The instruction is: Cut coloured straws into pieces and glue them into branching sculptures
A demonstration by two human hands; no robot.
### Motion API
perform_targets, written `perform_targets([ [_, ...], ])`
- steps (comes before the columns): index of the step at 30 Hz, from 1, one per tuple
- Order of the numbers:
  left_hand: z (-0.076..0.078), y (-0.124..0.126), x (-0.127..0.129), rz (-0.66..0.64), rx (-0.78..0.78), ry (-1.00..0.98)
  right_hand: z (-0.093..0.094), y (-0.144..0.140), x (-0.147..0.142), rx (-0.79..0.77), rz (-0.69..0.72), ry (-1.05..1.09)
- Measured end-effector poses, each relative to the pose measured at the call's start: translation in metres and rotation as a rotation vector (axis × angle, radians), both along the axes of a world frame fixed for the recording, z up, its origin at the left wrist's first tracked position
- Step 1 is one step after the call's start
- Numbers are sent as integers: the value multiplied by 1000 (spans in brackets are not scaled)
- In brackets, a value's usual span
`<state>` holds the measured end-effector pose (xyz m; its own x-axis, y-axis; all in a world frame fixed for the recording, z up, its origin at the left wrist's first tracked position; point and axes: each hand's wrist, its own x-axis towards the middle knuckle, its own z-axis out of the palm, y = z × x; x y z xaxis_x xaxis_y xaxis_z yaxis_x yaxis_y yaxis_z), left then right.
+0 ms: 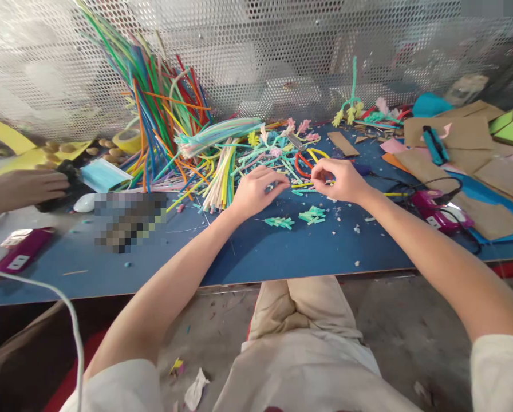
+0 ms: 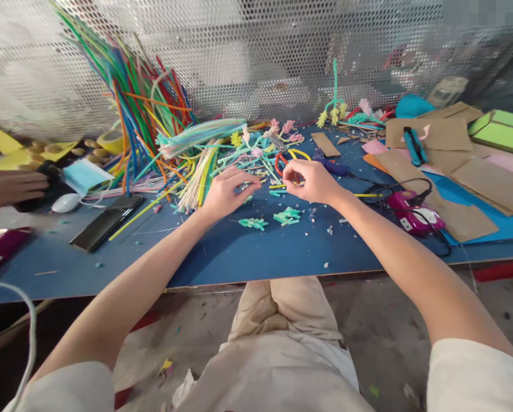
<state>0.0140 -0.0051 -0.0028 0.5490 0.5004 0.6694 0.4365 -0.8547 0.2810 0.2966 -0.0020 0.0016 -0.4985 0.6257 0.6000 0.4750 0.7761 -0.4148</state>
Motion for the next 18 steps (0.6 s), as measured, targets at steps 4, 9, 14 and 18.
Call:
perform_targets([
  [4,-3,12,-9,94,26,21,-1,7,13,-166,-1,-243],
  [9,-8,18,-8,92,-10,42,3,9,21,-221,-19,-283],
  [14,-10,19,-8,96,-23,69,3,10,24,-229,15,-290],
  [18,-12,20,-9,80,-39,95,-2,14,22,-192,-5,-389],
])
